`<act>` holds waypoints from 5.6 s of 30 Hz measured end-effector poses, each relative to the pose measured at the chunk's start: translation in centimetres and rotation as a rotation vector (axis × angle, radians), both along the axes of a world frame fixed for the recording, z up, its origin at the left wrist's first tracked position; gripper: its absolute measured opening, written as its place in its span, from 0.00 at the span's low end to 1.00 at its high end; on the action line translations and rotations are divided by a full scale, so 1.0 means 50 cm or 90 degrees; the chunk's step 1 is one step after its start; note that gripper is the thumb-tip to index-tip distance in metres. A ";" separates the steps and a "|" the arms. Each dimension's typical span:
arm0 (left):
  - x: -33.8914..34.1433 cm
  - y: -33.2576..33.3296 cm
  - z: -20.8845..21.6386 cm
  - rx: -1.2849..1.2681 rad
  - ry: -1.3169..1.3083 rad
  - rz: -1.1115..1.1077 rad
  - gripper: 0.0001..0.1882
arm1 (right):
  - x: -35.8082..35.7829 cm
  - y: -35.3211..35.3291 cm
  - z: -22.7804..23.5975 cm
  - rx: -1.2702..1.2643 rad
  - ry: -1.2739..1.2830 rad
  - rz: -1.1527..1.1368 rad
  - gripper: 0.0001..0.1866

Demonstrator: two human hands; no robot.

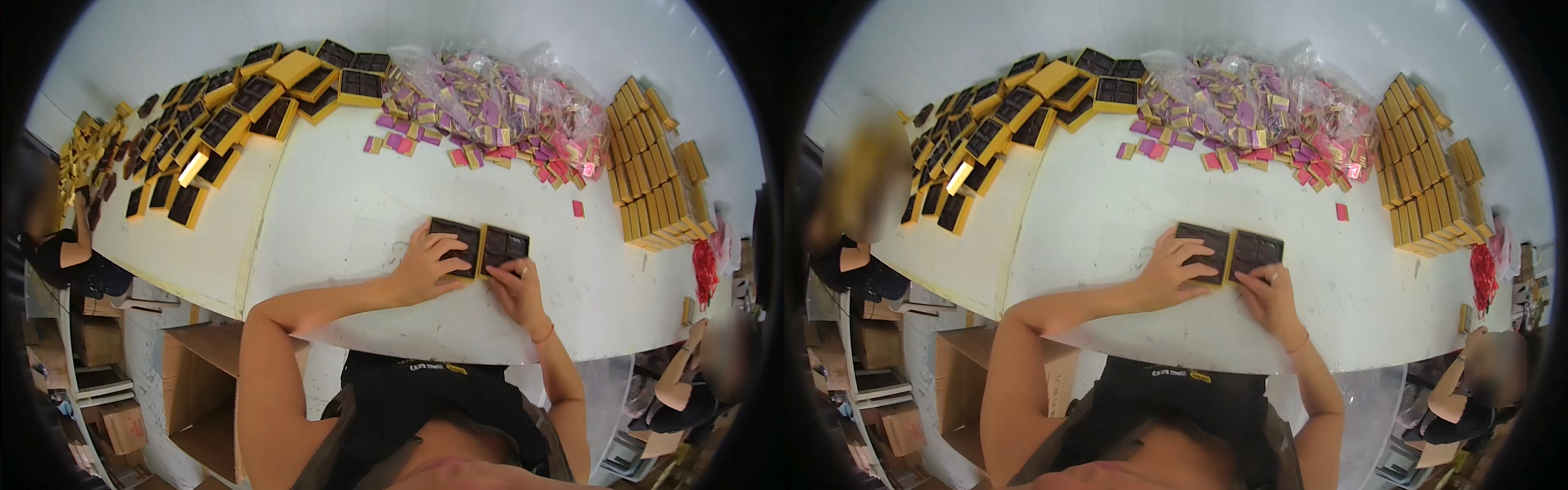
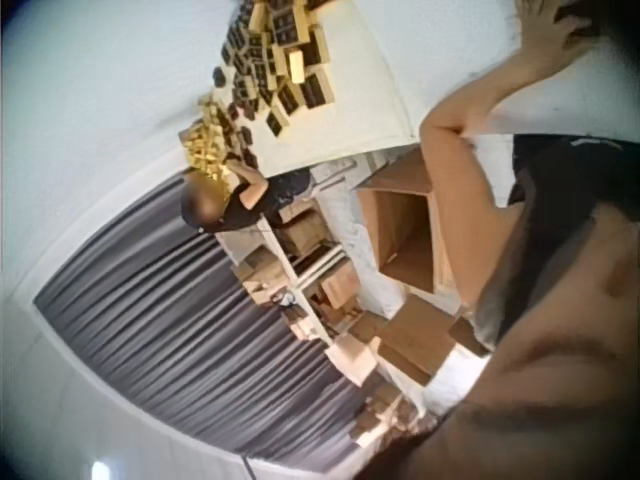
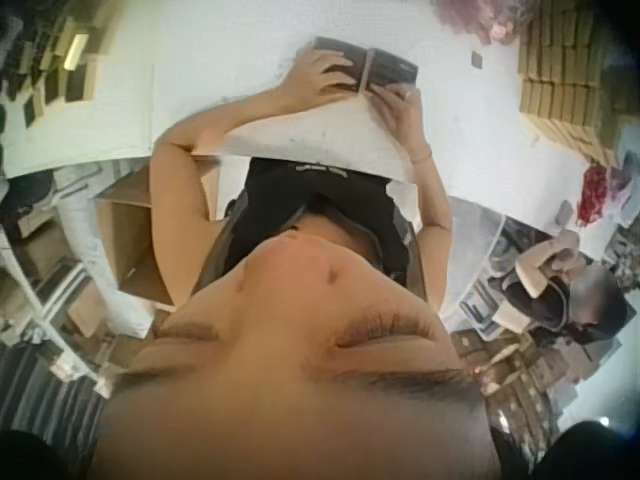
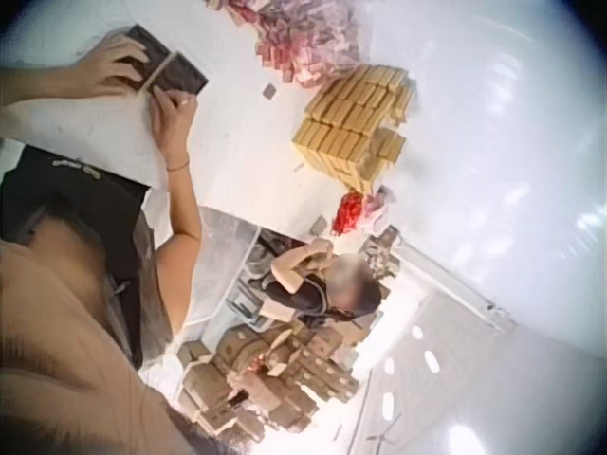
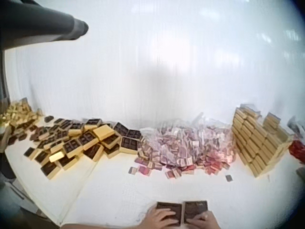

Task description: The person places small pink and purple rectangular inserts into black and gold makeup palette trays. They arrange the filled palettes on the table and place them into a clear plastic bin. The person repeats this process with multiple palettes throughout the clip.

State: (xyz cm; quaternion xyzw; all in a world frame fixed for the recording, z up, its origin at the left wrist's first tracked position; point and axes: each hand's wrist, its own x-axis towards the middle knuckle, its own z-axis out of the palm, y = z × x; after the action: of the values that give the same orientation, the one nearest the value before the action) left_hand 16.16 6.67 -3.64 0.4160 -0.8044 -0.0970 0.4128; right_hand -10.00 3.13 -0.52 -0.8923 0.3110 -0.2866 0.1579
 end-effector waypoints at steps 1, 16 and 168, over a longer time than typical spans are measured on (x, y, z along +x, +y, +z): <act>-0.009 -0.011 0.022 0.030 0.016 0.005 0.19 | -0.009 0.012 0.000 0.001 -0.005 -0.017 0.20; 0.486 -0.098 0.010 0.089 -0.205 0.528 0.10 | -0.088 0.023 -0.013 0.050 -0.201 -0.231 0.14; 0.171 0.016 0.031 0.207 0.284 0.306 0.05 | 0.285 0.054 0.018 0.298 -0.183 -0.037 0.07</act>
State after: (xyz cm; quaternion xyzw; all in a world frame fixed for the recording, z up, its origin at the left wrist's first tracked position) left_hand 24.71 7.48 -2.06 0.6220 -0.5477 -0.2126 0.5176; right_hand 4.24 5.81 0.39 -0.7723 0.3686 -0.3351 0.3943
